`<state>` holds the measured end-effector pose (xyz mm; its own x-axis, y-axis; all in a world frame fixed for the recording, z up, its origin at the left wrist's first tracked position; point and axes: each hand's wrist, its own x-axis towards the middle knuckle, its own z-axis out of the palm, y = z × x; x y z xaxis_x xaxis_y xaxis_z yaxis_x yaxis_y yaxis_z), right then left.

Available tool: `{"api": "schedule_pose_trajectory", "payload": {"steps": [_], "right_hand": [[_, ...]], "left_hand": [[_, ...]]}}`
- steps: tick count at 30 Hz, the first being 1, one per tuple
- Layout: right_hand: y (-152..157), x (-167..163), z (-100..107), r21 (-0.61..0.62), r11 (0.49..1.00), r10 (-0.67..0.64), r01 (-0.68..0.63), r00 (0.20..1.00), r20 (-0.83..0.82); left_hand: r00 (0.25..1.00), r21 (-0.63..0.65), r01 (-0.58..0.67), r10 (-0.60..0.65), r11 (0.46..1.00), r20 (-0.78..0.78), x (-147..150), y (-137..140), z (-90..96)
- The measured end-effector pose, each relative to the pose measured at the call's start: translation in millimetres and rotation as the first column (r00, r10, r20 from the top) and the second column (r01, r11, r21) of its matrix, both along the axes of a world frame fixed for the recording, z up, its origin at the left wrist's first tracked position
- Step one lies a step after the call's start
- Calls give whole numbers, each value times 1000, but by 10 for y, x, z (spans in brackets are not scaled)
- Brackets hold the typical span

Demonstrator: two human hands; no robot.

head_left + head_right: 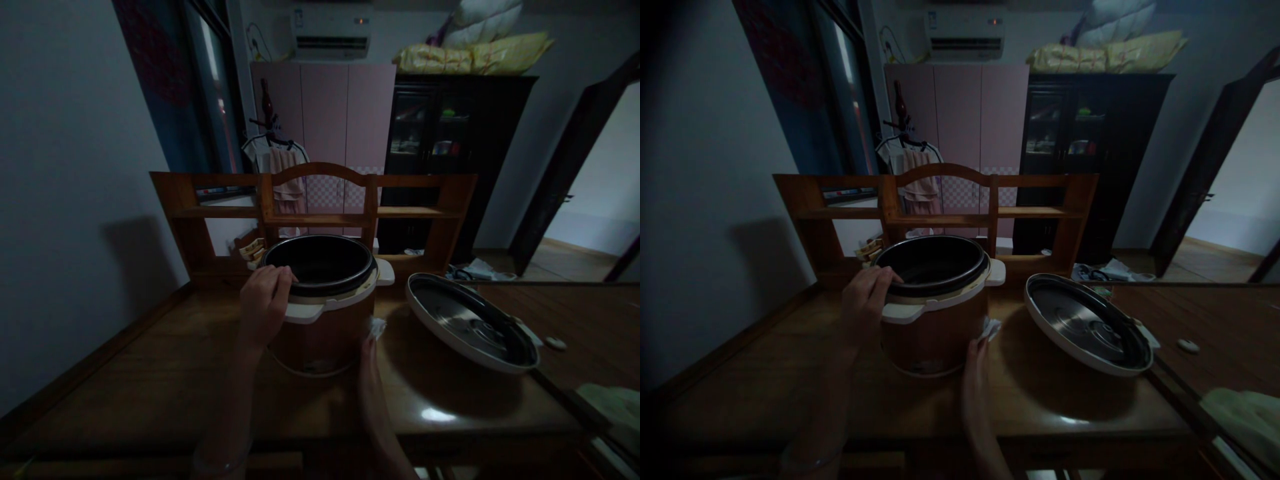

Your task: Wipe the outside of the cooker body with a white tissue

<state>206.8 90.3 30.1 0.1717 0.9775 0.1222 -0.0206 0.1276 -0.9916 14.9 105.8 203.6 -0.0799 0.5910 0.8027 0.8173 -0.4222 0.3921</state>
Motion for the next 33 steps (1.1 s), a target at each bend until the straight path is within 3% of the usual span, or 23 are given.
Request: {"api": "schedule_pose_trajectory", "payload": {"steps": [4, 8, 12, 17, 25, 30, 33], "right_hand": [[-169, -172, 51, 58, 998, -20, 16, 998, 65], [-287, -247, 198, 190, 981, -11, -23, 985, 172], [-299, -257, 375, 288, 956, -25, -56, 962, 271], [-235, -244, 490, 324, 946, -63, -31, 960, 273], [-47, -77, 547, 200, 980, -27, 10, 996, 86], [89, 25, 405, 29, 999, -24, 25, 999, -44], [84, 42, 300, -4, 1000, -22, 22, 998, -52]], "left_hand": [[1000, 4, -6, 6, 1000, 10, -1, 0, 3], [1000, -7, 4, -4, 1000, 6, -5, -3, 8], [1000, -7, 7, -7, 1000, 9, 0, -13, 8], [1000, -5, 2, -2, 1000, 8, 2, -15, 4], [1000, -14, 7, -6, 1000, 7, -1, -9, 5], [1000, -9, 9, -9, 1000, 23, 3, -4, -2], [1000, -2, 13, -13, 1000, 24, 2, -2, -3]]}}
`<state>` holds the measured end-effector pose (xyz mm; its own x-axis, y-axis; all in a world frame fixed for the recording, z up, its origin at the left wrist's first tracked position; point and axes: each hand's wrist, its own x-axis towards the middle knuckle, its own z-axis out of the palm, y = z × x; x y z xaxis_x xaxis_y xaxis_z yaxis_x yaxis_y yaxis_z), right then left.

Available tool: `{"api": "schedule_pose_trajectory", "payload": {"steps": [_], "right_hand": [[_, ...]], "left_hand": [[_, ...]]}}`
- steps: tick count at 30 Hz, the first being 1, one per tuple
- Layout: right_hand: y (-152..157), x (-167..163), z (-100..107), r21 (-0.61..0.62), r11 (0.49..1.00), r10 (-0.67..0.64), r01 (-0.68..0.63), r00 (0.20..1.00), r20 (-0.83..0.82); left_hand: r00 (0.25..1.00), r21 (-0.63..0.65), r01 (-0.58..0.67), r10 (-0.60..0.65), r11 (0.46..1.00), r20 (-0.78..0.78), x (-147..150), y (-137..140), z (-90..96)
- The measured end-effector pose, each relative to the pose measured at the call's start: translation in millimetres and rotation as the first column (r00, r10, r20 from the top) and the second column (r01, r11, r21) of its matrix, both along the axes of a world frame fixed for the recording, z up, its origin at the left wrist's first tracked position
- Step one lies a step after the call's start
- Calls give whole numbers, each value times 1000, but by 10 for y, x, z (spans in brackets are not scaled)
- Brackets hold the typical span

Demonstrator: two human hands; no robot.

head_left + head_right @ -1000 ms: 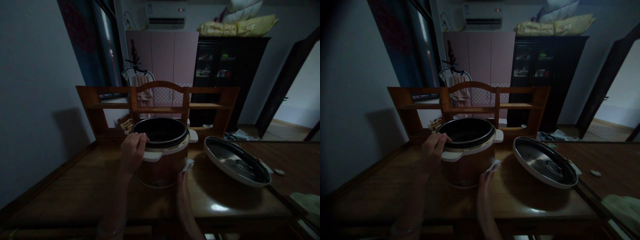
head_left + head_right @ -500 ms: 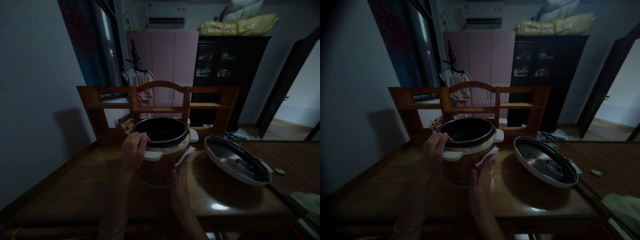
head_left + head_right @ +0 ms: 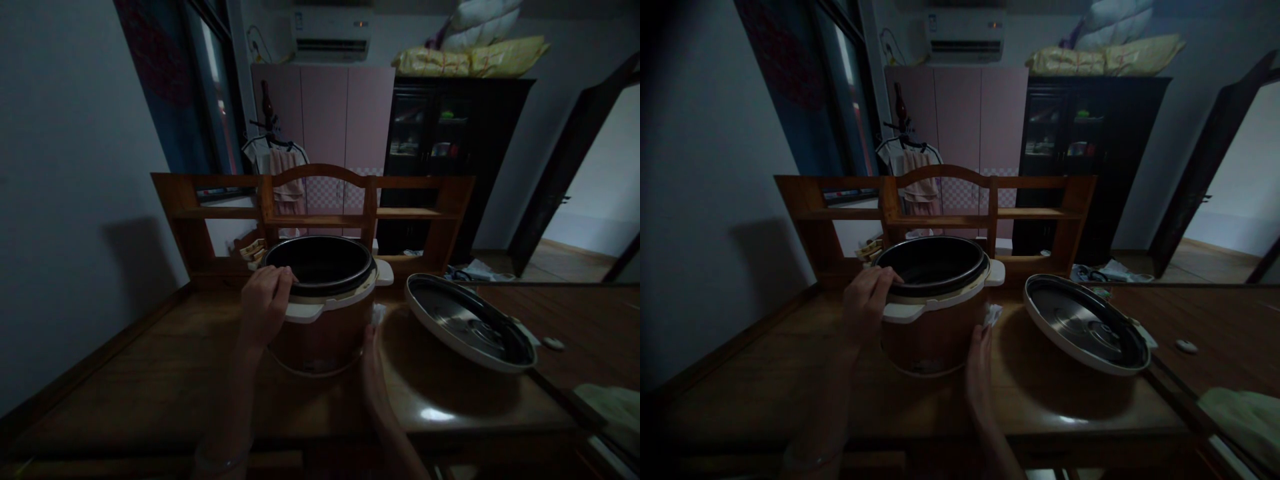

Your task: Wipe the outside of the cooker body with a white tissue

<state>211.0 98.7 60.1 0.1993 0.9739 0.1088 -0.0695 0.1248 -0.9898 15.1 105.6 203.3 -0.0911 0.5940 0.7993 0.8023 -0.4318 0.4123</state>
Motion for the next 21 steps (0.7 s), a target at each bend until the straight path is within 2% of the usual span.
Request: {"api": "schedule_pose_trajectory", "payload": {"steps": [8, 10, 15, 18, 21], "right_hand": [[-125, -130, -148, -20, 1000, -21, 21, 1000, 2], [-170, -185, -153, 22, 1000, -16, 16, 1000, 18], [-318, -316, -226, 231, 973, -19, -12, 992, 129], [-378, -361, -272, 279, 959, -18, -48, 974, 226], [-370, -350, -204, 307, 950, -37, -51, 960, 276]], "left_hand": [[1000, 0, -5, 5, 1000, -13, -10, 6, -1], [1000, 4, -3, 3, 1000, -11, -13, 10, -7], [1000, -6, -4, 4, 1000, -11, -17, 12, -9], [1000, -11, -5, 5, 1000, -16, -20, 13, -8], [1000, -12, -9, 9, 1000, -24, -20, 9, -9]]}}
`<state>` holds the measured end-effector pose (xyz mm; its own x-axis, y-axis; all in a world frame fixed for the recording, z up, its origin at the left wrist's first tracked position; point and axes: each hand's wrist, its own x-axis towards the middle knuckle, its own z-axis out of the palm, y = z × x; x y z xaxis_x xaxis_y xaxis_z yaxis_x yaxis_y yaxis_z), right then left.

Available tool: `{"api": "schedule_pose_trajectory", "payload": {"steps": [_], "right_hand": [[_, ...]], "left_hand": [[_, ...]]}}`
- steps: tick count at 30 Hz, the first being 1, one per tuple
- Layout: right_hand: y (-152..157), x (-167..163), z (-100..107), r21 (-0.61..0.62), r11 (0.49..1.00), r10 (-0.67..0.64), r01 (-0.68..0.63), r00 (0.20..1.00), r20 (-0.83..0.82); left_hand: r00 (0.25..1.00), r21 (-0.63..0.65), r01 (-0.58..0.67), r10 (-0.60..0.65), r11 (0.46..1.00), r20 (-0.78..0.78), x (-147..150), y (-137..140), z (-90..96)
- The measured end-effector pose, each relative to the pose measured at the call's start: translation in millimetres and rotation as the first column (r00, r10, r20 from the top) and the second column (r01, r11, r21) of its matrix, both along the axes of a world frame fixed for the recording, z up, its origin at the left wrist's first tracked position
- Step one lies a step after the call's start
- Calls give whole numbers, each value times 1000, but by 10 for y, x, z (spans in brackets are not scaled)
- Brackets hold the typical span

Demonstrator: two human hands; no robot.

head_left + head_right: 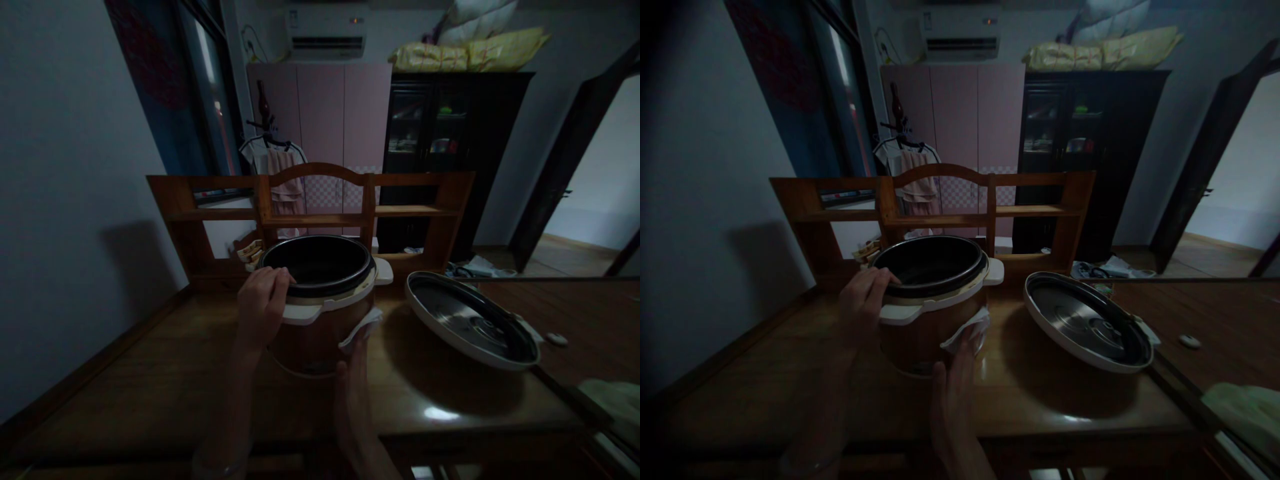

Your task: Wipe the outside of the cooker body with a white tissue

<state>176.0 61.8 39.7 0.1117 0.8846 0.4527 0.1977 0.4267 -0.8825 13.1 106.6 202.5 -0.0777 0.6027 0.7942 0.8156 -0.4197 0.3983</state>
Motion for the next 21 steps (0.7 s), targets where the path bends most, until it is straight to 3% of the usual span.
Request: {"api": "schedule_pose_trajectory", "payload": {"steps": [3, 8, 14, 21], "right_hand": [[76, 70, 184, 22, 1000, -9, 10, 1000, -28], [290, 235, 422, -48, 999, -8, 0, 986, -165], [459, 348, 206, -228, 974, -54, -9, 962, -268], [250, 278, 1, -316, 948, -64, -38, 950, -307]], "left_hand": [[1000, 5, 0, 0, 1000, 6, 5, -6, 2], [1000, 6, 2, -2, 1000, 19, 10, -7, 10], [1000, 10, 3, -3, 1000, 16, 15, -8, 7], [1000, 7, 0, 0, 1000, 18, 14, -7, 12]]}}
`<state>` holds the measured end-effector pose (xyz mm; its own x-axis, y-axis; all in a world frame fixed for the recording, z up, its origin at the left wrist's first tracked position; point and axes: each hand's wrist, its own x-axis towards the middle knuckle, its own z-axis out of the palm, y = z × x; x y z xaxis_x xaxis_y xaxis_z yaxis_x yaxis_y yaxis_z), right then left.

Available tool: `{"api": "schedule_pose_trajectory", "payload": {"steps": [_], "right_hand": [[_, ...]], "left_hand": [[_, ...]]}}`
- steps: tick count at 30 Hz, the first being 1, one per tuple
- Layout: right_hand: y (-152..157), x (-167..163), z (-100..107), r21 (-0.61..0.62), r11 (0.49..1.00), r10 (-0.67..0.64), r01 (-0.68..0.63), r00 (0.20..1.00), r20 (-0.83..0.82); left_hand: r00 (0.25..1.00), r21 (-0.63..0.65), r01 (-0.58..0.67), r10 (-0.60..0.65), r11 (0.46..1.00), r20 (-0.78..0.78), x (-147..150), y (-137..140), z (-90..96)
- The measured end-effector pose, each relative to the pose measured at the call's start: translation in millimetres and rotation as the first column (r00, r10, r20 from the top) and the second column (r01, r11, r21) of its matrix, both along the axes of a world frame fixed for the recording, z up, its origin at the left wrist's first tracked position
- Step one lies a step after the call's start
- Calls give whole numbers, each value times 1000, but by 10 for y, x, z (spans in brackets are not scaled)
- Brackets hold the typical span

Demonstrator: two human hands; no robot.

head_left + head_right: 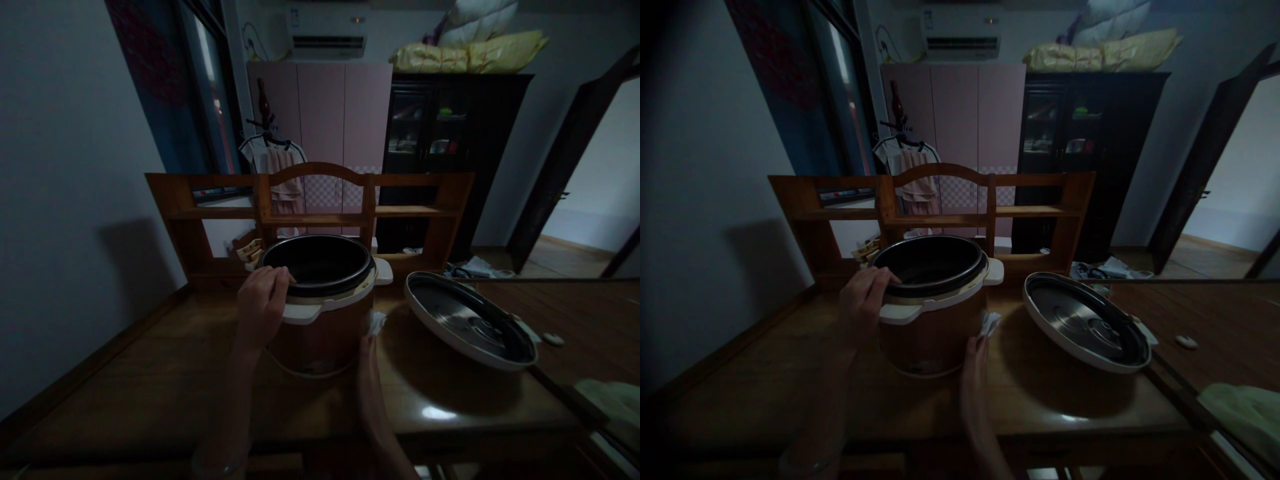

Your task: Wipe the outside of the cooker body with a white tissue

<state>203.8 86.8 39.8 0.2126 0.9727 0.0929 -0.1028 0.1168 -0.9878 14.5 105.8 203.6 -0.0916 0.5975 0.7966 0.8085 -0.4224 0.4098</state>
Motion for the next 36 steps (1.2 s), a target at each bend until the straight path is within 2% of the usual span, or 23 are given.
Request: {"api": "schedule_pose_trajectory", "payload": {"steps": [6, 12, 17, 24, 32, 36], "right_hand": [[-71, -64, 40, -13, 1000, 27, -27, 999, 44], [-208, -231, 15, 130, 991, 6, -19, 995, 97], [-388, -342, 35, 231, 970, 17, -81, 964, 266], [-316, -315, 241, 265, 961, -5, -76, 956, 294], [-135, -145, 632, 342, 939, -47, -37, 971, 235], [-73, -59, 653, 306, 951, -10, -49, 982, 189]], "left_hand": [[1000, -2, -6, 6, 1000, -5, -12, 12, -7], [1000, -2, 2, -2, 1000, -3, -5, 0, -1], [1000, -3, 5, -5, 1000, -2, -11, 4, -7], [1000, -5, 2, -2, 1000, -16, -14, 6, -3], [1000, -9, 0, 0, 1000, -5, -5, -3, -2], [1000, -2, -3, 3, 1000, -7, -4, -2, -5]]}}
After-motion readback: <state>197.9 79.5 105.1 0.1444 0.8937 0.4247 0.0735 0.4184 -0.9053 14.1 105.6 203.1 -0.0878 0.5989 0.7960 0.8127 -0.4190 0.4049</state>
